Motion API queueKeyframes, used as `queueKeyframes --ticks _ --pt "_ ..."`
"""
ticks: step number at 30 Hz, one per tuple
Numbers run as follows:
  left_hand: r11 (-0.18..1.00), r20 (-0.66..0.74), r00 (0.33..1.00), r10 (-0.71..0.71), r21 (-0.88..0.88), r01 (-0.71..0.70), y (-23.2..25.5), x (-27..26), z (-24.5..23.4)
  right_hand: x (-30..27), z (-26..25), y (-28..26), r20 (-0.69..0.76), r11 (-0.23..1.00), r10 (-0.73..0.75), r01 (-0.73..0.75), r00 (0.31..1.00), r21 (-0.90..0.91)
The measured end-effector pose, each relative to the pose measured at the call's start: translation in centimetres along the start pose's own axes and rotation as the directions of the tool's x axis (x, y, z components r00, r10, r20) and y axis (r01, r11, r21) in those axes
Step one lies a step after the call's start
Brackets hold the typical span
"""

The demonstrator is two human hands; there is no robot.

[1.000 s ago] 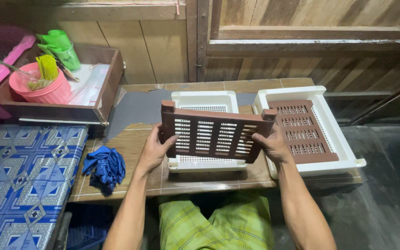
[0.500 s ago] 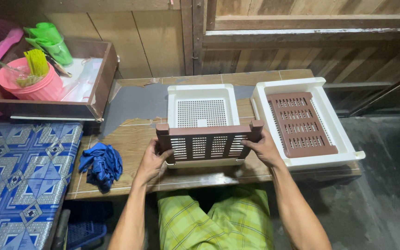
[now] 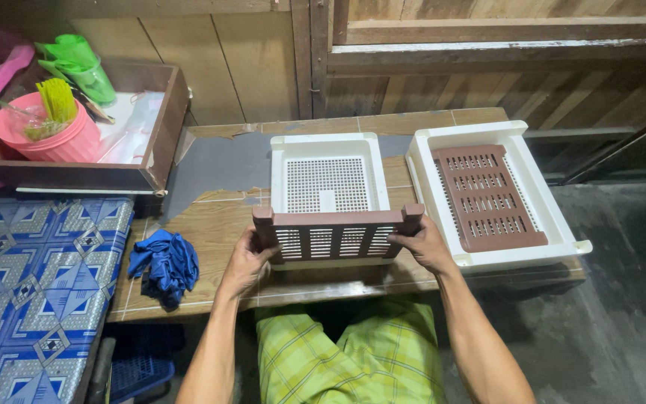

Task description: The person assembles a three-tier plastic dish rack by attaching brown side panels to white trays and stacking them. They repeatedly attach and detach the side panels to fit them onto the trays, then stack the trays to form a vertical rack.

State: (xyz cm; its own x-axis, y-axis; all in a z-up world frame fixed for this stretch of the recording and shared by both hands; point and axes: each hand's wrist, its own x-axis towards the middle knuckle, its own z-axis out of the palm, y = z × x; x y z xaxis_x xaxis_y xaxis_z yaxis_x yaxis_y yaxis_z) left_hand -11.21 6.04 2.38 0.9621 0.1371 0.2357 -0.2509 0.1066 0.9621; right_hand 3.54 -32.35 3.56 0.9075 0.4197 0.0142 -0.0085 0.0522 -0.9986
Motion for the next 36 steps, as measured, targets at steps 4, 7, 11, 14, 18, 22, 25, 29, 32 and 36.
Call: queueKeyframes --ticks 4,7,11,14,18,22,25,29,32,36 --pt "0.956 -0.063 0.955 -0.291 -0.061 0.287 0.3 -0.9 -0.5 0.0 -0.6 1.5 -0.011 0.997 0.075 -0.075 0.997 -0.030" --pt "0.948 -0.040 0.949 -0.311 -0.088 0.307 0.7 -1.0 -0.7 0.3 -1.2 2.3 -0.001 0.995 0.084 -0.084 0.996 -0.057" --pt "0.946 -0.056 0.945 -0.323 -0.019 0.322 0.5 -1.2 -0.6 0.1 -1.2 2.5 0.052 0.999 0.050 -0.050 0.997 -0.018" --pt "0.981 -0.014 0.981 -0.195 0.018 0.195 0.4 -1.2 -0.7 -0.2 -1.2 1.7 0.105 0.994 0.030 -0.019 0.994 -0.105" --pt "0.933 -0.068 0.963 -0.260 0.238 0.269 0.7 -2.0 -0.4 -0.4 -1.0 0.1 0.192 0.886 -0.161 0.056 0.968 0.460" --pt "0.976 -0.225 0.950 -0.216 -0.068 0.205 -0.4 -4.5 2.0 0.7 -1.3 0.3 0.077 0.838 -0.066 0.013 0.995 0.546" --pt "0.991 -0.342 0.930 -0.132 -0.051 0.122 -2.9 -5.9 4.0 3.5 -1.2 2.4 -0.092 0.928 0.120 -0.079 0.988 0.363" --pt "0.933 -0.571 0.771 -0.284 0.022 0.359 -7.2 -7.5 7.4 7.2 -1.2 6.2 -0.231 0.925 0.233 -0.289 0.945 -0.246" --pt "0.876 -0.539 0.705 -0.461 -0.148 0.460 -9.6 -8.2 11.0 10.1 -1.4 8.4 -0.152 0.798 0.224 -0.271 0.963 -0.538" --pt "0.848 -0.456 0.722 -0.520 -0.174 0.500 -10.7 -7.6 13.5 11.6 -2.0 10.1 0.091 0.843 0.060 -0.002 0.994 -0.537"
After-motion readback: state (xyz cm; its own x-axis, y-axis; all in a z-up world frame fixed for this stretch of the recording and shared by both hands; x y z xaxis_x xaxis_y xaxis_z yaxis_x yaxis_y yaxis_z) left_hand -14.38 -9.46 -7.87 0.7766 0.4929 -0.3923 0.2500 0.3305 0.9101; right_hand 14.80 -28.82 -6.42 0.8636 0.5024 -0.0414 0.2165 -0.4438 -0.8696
